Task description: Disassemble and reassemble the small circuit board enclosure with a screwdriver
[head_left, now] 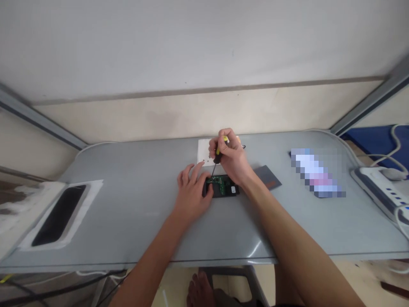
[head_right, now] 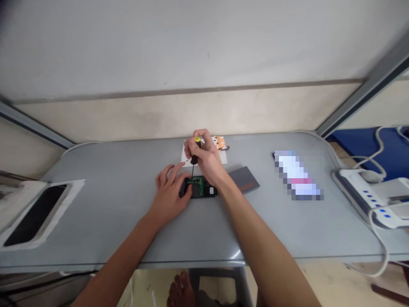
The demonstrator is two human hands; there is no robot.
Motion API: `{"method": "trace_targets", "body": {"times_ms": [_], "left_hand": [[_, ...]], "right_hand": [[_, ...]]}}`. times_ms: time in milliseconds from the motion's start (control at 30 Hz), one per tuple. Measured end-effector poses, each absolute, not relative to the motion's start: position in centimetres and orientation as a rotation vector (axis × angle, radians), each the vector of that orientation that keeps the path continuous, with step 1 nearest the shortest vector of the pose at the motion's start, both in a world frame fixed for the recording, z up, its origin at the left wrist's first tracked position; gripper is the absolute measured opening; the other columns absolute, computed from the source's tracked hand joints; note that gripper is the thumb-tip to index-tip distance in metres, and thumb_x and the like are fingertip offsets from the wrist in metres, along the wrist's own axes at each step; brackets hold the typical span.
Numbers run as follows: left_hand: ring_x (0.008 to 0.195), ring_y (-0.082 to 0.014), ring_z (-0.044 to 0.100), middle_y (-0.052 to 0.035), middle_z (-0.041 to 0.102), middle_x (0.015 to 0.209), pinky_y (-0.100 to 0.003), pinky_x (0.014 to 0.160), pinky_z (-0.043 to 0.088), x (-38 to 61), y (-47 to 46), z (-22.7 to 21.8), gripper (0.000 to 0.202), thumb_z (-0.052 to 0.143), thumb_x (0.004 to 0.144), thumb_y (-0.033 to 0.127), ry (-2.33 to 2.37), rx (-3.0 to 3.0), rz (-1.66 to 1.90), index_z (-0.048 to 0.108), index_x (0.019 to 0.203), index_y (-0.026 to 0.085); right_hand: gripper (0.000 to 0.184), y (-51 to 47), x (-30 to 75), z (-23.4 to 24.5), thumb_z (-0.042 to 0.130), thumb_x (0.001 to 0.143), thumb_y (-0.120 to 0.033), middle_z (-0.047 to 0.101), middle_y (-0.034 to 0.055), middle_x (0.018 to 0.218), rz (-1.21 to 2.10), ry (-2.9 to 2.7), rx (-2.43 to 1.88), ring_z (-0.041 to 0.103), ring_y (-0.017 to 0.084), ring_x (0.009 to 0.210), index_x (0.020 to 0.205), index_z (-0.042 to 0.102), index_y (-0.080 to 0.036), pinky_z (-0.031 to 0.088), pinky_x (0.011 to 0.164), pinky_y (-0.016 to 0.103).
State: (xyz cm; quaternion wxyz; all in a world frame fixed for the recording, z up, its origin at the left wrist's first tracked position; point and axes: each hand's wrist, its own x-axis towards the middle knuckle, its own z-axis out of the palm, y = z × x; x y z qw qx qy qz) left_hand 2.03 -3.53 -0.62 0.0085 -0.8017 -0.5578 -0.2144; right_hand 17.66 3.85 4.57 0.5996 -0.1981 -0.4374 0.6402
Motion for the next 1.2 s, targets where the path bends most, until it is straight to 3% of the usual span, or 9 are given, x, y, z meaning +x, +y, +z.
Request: {"method": "trace_targets", "body": {"times_ms": [133,267,367,433,533,667,867,1067,1200], "left_hand": [[0.142,-0.0376,0.038,-0.0101,0.050,0.156,-0.059,0.116,0.032,2.1,-3.6,-0.5,0.020,0.056,0.095,0.024,-1.746,-2.508,-0.670,0.064,0.114,0.022],[0.141,-0.0371,0.039,-0.0099,0.050,0.156,-0.059,0.116,0.033,2.1,-3.6,-0.5,0.021,0.058,0.095,0.024,-1.756,-2.495,-0.667,0.064,0.115,0.022],[0.142,-0.0374,0.038,-0.0095,0.050,0.157,-0.059,0.117,0.032,2.1,-3.6,-0.5,0.021,0.058,0.095,0.025,-1.757,-2.494,-0.654,0.064,0.115,0.021],[0.142,-0.0374,0.038,-0.0093,0.050,0.156,-0.059,0.117,0.032,2.1,-3.6,-0.5,0.020,0.058,0.095,0.025,-1.759,-2.490,-0.650,0.064,0.115,0.021],[0.142,-0.0374,0.038,-0.0097,0.051,0.155,-0.059,0.116,0.033,2.1,-3.7,-0.4,0.020,0.057,0.095,0.024,-1.755,-2.485,-0.647,0.064,0.114,0.021],[0.142,-0.0373,0.038,-0.0103,0.050,0.156,-0.059,0.116,0.033,2.1,-3.7,-0.4,0.021,0.057,0.095,0.025,-1.755,-2.486,-0.645,0.064,0.115,0.021],[0.142,-0.0376,0.038,-0.0096,0.050,0.156,-0.059,0.116,0.032,2.1,-3.6,-0.4,0.020,0.057,0.095,0.025,-1.777,-2.497,-0.655,0.064,0.114,0.022],[0.143,-0.0372,0.037,-0.0105,0.049,0.156,-0.059,0.117,0.032,2.1,-3.6,-0.4,0.021,0.058,0.094,0.025,-1.797,-2.506,-0.655,0.062,0.115,0.022],[0.143,-0.0365,0.037,-0.0101,0.049,0.156,-0.058,0.118,0.032,2.0,-3.6,-0.4,0.021,0.058,0.095,0.024,-1.793,-2.508,-0.651,0.062,0.115,0.022]], "right_hand": [[0.030,4.0,17.7,4.5,0.059,0.099,-0.053,0.057,0.0014,0.081,1.532,-1.088,-0.439,0.054,0.014,0.072,0.097,0.059,-0.023,0.046,0.066,0.029],[0.039,4.0,17.2,4.5,0.050,0.099,-0.064,0.048,-0.0036,0.067,1.528,-0.918,-0.441,0.042,0.012,0.057,0.102,0.052,-0.026,0.040,0.056,0.027],[0.038,3.9,17.3,4.6,0.064,0.093,-0.061,0.043,-0.0061,0.065,1.494,-0.912,-0.486,0.038,0.011,0.056,0.095,0.046,-0.028,0.038,0.055,0.026],[0.037,3.9,17.5,4.5,0.073,0.089,-0.052,0.046,-0.0053,0.069,1.473,-0.971,-0.498,0.044,0.012,0.061,0.093,0.046,-0.028,0.041,0.059,0.026],[0.032,4.1,17.6,4.2,0.064,0.094,-0.057,0.053,-0.0008,0.079,1.491,-1.045,-0.503,0.052,0.014,0.070,0.098,0.054,-0.026,0.047,0.066,0.029],[0.041,4.1,17.1,4.2,0.050,0.098,-0.066,0.044,-0.0019,0.072,1.509,-0.945,-0.514,0.040,0.013,0.060,0.099,0.055,-0.026,0.041,0.056,0.027],[0.039,3.6,17.0,4.7,0.048,0.101,-0.061,0.038,-0.0016,0.070,1.479,-0.894,-0.482,0.033,0.013,0.059,0.088,0.053,-0.025,0.035,0.052,0.026],[0.046,3.4,16.7,4.6,0.045,0.099,-0.068,0.037,-0.0014,0.070,1.543,-0.907,-0.497,0.031,0.013,0.058,0.088,0.054,-0.024,0.034,0.050,0.026],[0.039,3.5,16.8,4.5,0.049,0.101,-0.059,0.036,-0.0021,0.069,1.537,-0.891,-0.420,0.030,0.012,0.057,0.087,0.055,-0.024,0.032,0.051,0.025]]}}
